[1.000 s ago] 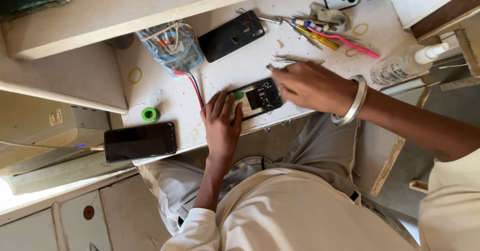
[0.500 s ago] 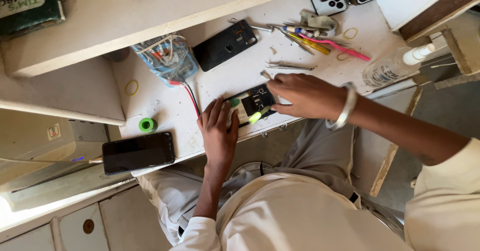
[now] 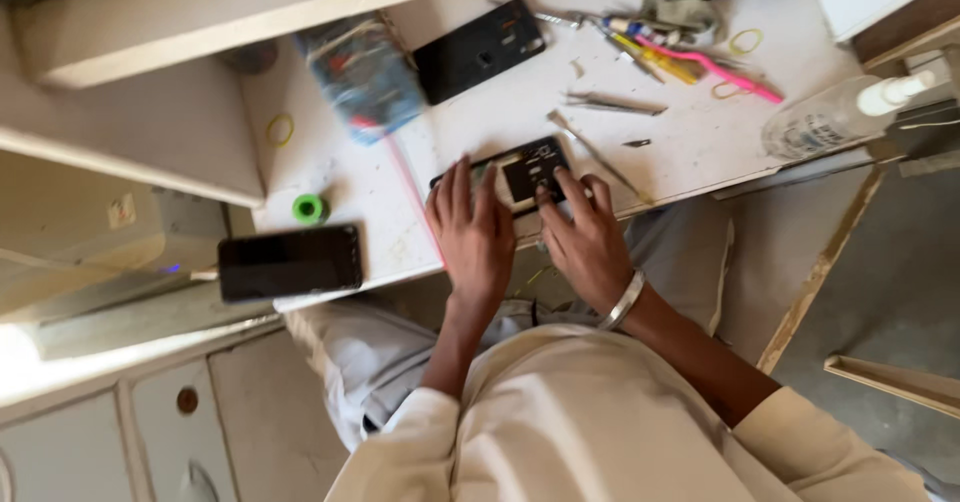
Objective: The person pries open the back cover of a smartphone, removes the battery, and works on the internal components with a screwdriver and tweezers at a repair workbench, handling small parts and tools one at a time.
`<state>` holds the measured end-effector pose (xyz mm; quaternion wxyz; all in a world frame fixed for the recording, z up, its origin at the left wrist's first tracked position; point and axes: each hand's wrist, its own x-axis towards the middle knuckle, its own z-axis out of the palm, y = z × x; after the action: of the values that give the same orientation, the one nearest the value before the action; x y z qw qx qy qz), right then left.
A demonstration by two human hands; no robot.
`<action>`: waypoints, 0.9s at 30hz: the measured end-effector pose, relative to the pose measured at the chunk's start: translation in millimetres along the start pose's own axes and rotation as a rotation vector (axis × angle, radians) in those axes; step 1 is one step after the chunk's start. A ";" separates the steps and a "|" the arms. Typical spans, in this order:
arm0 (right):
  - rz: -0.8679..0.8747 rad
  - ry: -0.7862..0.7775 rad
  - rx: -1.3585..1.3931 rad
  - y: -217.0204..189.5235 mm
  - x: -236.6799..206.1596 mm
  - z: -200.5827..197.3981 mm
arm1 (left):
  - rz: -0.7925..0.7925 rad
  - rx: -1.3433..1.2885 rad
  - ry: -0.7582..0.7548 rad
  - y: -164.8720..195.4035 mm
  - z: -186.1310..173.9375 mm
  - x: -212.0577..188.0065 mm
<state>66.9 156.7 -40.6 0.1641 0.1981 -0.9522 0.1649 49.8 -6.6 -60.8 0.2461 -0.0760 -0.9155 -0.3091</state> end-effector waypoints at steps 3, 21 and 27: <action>-0.042 0.056 0.027 5.3 -1.8 -3.9 | 0.028 -0.052 -0.015 -6.3 -2.8 -2.3; -0.063 0.174 0.189 16.8 -7.6 6.5 | 0.114 0.040 -0.056 -13.5 -7.1 1.3; -0.037 0.216 0.175 13.8 -7.1 11.5 | 0.102 0.049 -0.049 -11.3 -6.7 2.0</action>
<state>64.3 166.6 -57.0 0.2507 0.2100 -0.9072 0.2645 47.4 -19.7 -61.1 0.2409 -0.1241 -0.9235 -0.2714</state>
